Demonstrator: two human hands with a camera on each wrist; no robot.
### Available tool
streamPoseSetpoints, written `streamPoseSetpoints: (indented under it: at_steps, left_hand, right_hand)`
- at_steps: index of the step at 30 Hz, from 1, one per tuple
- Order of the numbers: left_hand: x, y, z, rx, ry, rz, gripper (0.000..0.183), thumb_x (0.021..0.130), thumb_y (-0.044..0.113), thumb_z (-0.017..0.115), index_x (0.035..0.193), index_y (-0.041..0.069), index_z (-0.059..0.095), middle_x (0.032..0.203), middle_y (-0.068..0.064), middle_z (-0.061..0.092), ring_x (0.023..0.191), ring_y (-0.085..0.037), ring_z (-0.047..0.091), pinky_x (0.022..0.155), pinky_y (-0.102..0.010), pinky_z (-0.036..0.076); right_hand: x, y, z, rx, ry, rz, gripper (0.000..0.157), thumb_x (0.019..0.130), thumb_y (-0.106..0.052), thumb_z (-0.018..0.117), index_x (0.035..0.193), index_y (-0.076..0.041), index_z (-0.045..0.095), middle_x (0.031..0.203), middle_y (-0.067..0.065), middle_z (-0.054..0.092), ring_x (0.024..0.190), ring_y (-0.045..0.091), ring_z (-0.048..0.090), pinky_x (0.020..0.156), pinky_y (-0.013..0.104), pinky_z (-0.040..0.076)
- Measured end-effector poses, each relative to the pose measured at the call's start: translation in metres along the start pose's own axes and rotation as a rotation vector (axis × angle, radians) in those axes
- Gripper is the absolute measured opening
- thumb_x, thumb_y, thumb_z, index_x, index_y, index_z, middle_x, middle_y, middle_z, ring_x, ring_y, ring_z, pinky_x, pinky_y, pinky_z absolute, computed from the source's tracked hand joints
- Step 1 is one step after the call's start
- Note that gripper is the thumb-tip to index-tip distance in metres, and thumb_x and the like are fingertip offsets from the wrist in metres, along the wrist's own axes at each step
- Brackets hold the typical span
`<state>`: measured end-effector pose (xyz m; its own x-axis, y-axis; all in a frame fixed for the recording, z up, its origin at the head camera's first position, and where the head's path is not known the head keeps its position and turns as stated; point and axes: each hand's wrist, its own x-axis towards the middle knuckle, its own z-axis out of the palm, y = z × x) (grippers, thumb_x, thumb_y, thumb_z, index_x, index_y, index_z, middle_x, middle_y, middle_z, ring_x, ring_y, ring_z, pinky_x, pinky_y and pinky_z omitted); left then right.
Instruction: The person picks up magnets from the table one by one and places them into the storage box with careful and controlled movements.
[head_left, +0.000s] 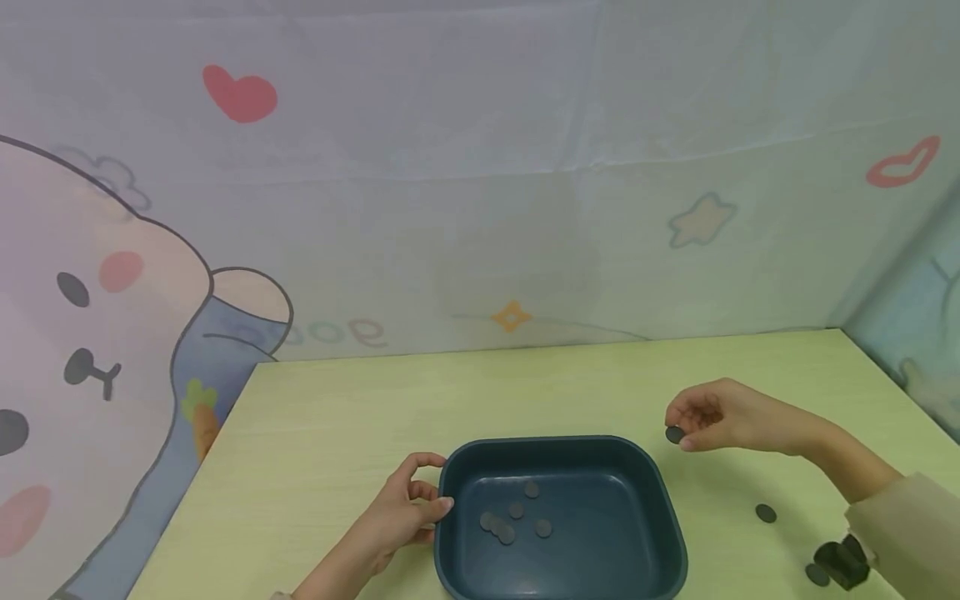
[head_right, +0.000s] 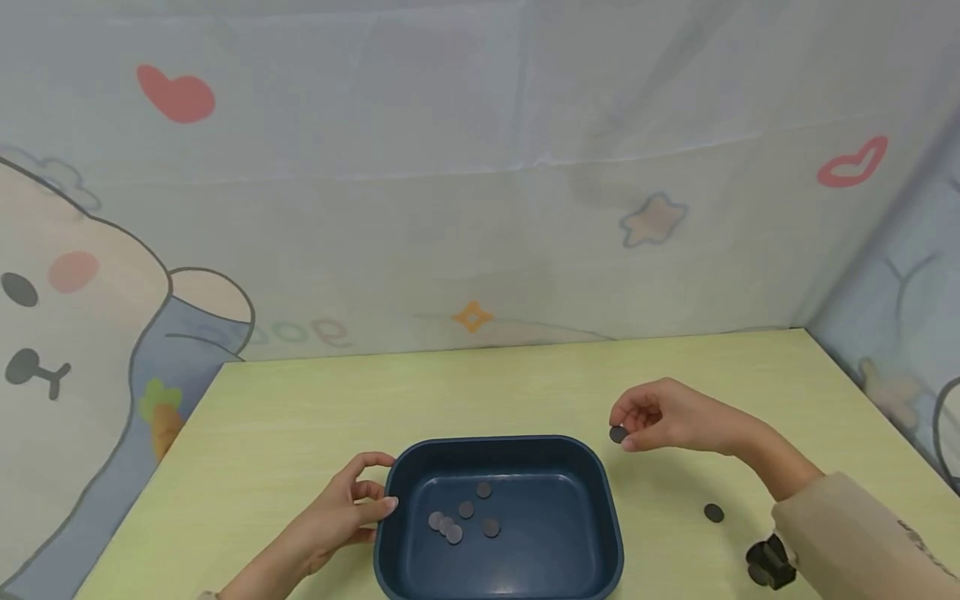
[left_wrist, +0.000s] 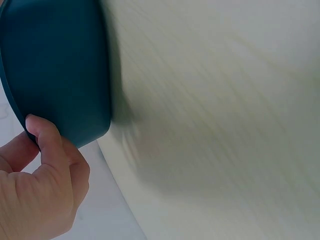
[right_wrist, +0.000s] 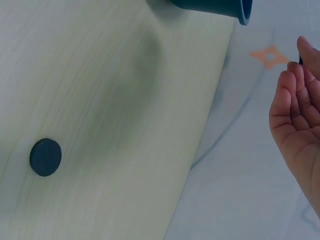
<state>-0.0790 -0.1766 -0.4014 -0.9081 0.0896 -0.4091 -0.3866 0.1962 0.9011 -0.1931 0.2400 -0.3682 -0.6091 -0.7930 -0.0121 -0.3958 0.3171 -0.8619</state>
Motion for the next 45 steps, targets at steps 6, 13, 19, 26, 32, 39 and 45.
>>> streamPoseSetpoints:
  at_steps: [6,13,19,26,32,39,45]
  left_hand:
    - [0.001,0.004,-0.002,0.012,0.026,0.01,0.051,0.087,0.002,0.063,0.13,0.011,0.039,0.083,-0.006,0.047,0.065,-0.016,0.051,0.054,-0.026,0.046]
    - [0.002,-0.002,0.002,0.008,0.019,-0.012,0.051,0.087,0.001,0.063,0.131,0.01,0.039,0.083,-0.006,0.047,0.065,-0.016,0.051,0.054,-0.026,0.046]
    - [0.003,-0.003,0.004,0.013,0.008,-0.014,0.05,0.087,0.001,0.062,0.131,0.01,0.038,0.084,-0.006,0.048,0.065,-0.016,0.052,0.054,-0.027,0.047]
    - [0.001,-0.002,0.002,0.011,0.003,-0.004,0.05,0.087,0.001,0.062,0.13,0.01,0.038,0.084,-0.006,0.047,0.065,-0.015,0.052,0.054,-0.026,0.046]
    - [0.001,-0.002,0.001,0.006,0.0,-0.011,0.05,0.087,0.001,0.062,0.13,0.01,0.038,0.084,-0.006,0.046,0.066,-0.015,0.052,0.055,-0.026,0.046]
    - [0.003,-0.002,0.003,-0.005,0.001,-0.017,0.051,0.087,0.001,0.063,0.13,0.01,0.038,0.085,-0.007,0.047,0.066,-0.016,0.052,0.055,-0.026,0.047]
    - [0.005,0.0,0.002,0.001,-0.01,-0.002,0.051,0.086,0.002,0.063,0.13,0.01,0.038,0.084,-0.007,0.048,0.065,-0.015,0.053,0.055,-0.025,0.047]
  right_hand:
    - [0.012,-0.013,0.002,-0.013,-0.009,0.0,0.017,0.086,-0.01,0.067,0.101,-0.005,0.06,0.08,0.003,0.057,0.072,0.014,0.054,0.064,0.028,0.05]
    - [0.021,-0.019,0.01,0.015,-0.04,-0.005,0.018,0.086,-0.009,0.067,0.102,-0.004,0.06,0.081,0.004,0.057,0.073,0.013,0.054,0.064,0.028,0.049]
    - [0.031,-0.022,0.015,-0.015,-0.058,0.003,0.019,0.084,-0.014,0.069,0.101,-0.007,0.062,0.08,0.002,0.057,0.072,0.013,0.053,0.064,0.028,0.049]
    - [0.049,-0.034,0.021,-0.063,-0.073,-0.008,0.021,0.084,-0.019,0.07,0.101,-0.01,0.063,0.081,0.001,0.058,0.074,0.014,0.054,0.066,0.029,0.049]
    - [0.064,-0.041,0.031,-0.052,-0.079,-0.017,0.021,0.084,-0.018,0.07,0.102,-0.008,0.063,0.08,0.001,0.057,0.072,0.014,0.054,0.065,0.028,0.048]
    - [0.075,-0.043,0.038,-0.047,-0.09,-0.036,0.021,0.084,-0.015,0.07,0.103,-0.009,0.063,0.08,0.0,0.058,0.071,0.012,0.053,0.064,0.029,0.049]
    - [0.081,-0.041,0.041,-0.038,-0.101,-0.044,0.021,0.084,-0.015,0.07,0.103,-0.009,0.064,0.081,0.0,0.058,0.071,0.012,0.054,0.063,0.029,0.049]
